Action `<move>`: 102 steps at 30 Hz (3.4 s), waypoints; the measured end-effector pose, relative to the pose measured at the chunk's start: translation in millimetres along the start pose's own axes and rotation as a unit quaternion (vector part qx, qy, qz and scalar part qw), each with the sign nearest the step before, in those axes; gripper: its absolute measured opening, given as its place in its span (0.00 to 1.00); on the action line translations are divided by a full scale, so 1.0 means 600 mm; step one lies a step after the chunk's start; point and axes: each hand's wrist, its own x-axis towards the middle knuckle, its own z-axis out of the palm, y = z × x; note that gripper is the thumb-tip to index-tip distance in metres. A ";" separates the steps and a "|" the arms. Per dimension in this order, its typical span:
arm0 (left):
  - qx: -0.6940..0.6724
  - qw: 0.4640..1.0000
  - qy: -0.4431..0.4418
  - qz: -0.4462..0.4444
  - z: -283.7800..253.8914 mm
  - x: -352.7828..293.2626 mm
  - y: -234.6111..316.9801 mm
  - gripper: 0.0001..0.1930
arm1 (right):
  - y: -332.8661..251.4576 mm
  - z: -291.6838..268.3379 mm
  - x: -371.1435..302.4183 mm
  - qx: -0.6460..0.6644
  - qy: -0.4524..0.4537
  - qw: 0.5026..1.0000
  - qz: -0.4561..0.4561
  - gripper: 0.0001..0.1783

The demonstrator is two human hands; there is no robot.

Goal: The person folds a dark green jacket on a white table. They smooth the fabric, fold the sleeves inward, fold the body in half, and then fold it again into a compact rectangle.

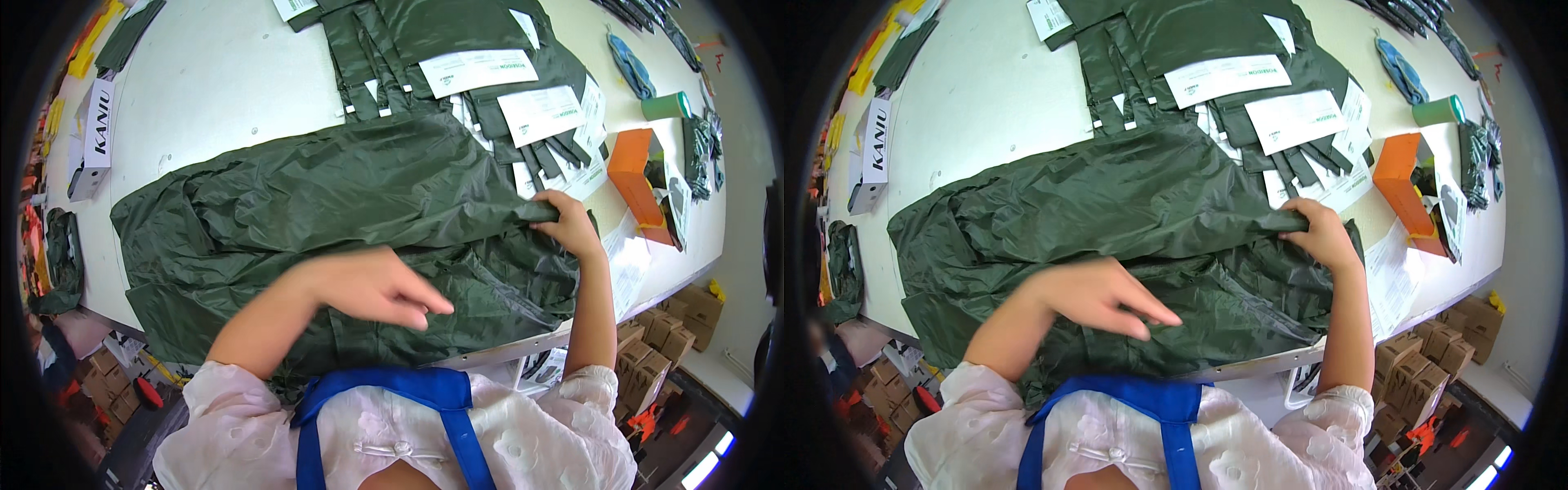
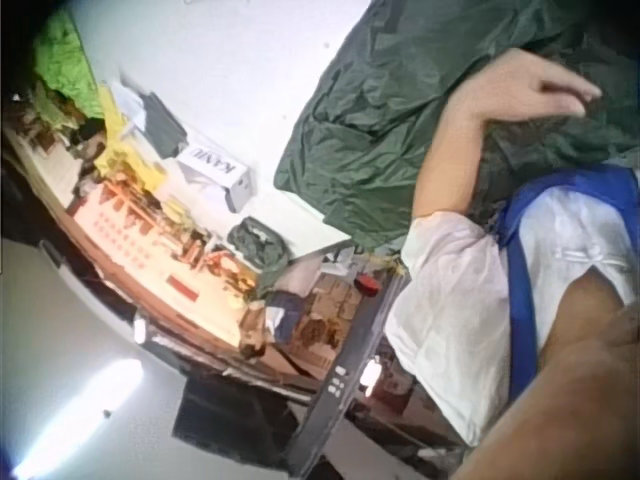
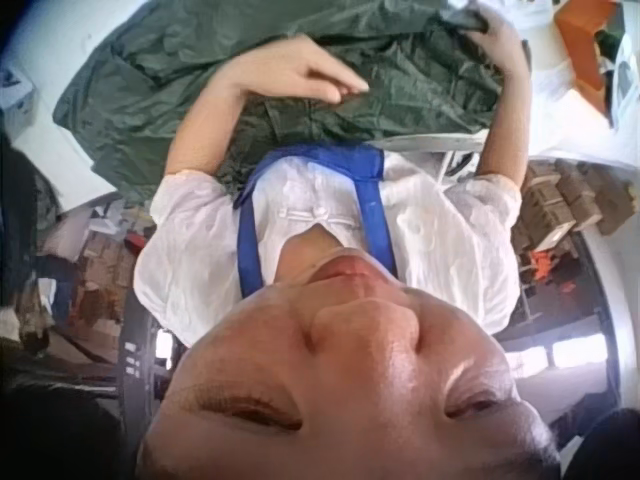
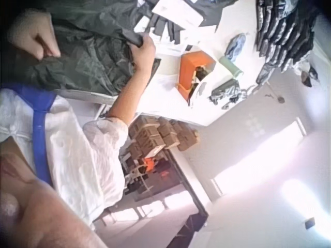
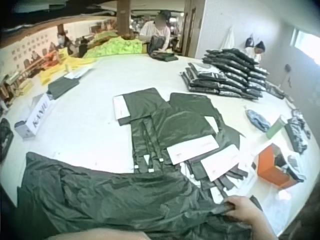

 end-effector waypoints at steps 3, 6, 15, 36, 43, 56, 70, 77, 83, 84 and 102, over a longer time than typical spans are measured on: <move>0.140 0.878 0.454 -0.064 -0.086 0.015 0.000 0.24 | 0.012 0.032 -0.004 -0.131 0.154 0.979 -0.033 0.18; 0.371 0.740 0.528 -0.188 -0.163 0.103 -0.098 0.29 | 0.023 0.055 0.000 -0.205 0.290 0.924 -0.142 0.17; 0.388 0.798 0.414 -0.201 -0.254 0.146 -0.133 0.21 | 0.087 0.024 -0.070 -0.354 0.217 0.866 -0.279 0.10; 0.453 0.753 0.448 -0.166 -0.265 0.123 -0.143 0.23 | 0.142 -0.005 -0.070 -0.430 0.201 0.861 -0.180 0.07; 0.489 0.688 0.532 -0.066 -0.246 0.094 -0.173 0.17 | 0.074 0.020 -0.042 -0.346 0.015 0.930 -0.126 0.22; 0.199 0.527 0.802 -0.199 0.049 -0.377 -0.160 0.13 | -0.401 0.274 0.045 0.141 -0.013 0.942 -0.304 0.18; 0.060 0.660 0.748 0.030 0.093 -0.356 0.001 0.22 | -0.560 0.316 0.031 0.592 -0.021 0.794 -0.137 0.09; 0.053 0.657 0.749 0.072 0.083 -0.364 0.022 0.12 | -0.557 0.296 0.016 0.554 0.135 0.793 -0.215 0.11; 0.223 0.577 0.786 -0.002 0.061 -0.372 0.026 0.15 | -0.571 0.294 0.021 0.495 0.222 0.798 -0.262 0.11; 0.214 0.585 0.782 -0.008 0.056 -0.376 0.025 0.16 | -0.574 0.292 0.023 0.506 0.217 0.795 -0.254 0.10; 0.097 0.764 0.625 0.129 0.013 -0.368 0.055 0.06 | -0.556 0.261 0.086 0.520 0.056 0.832 -0.183 0.13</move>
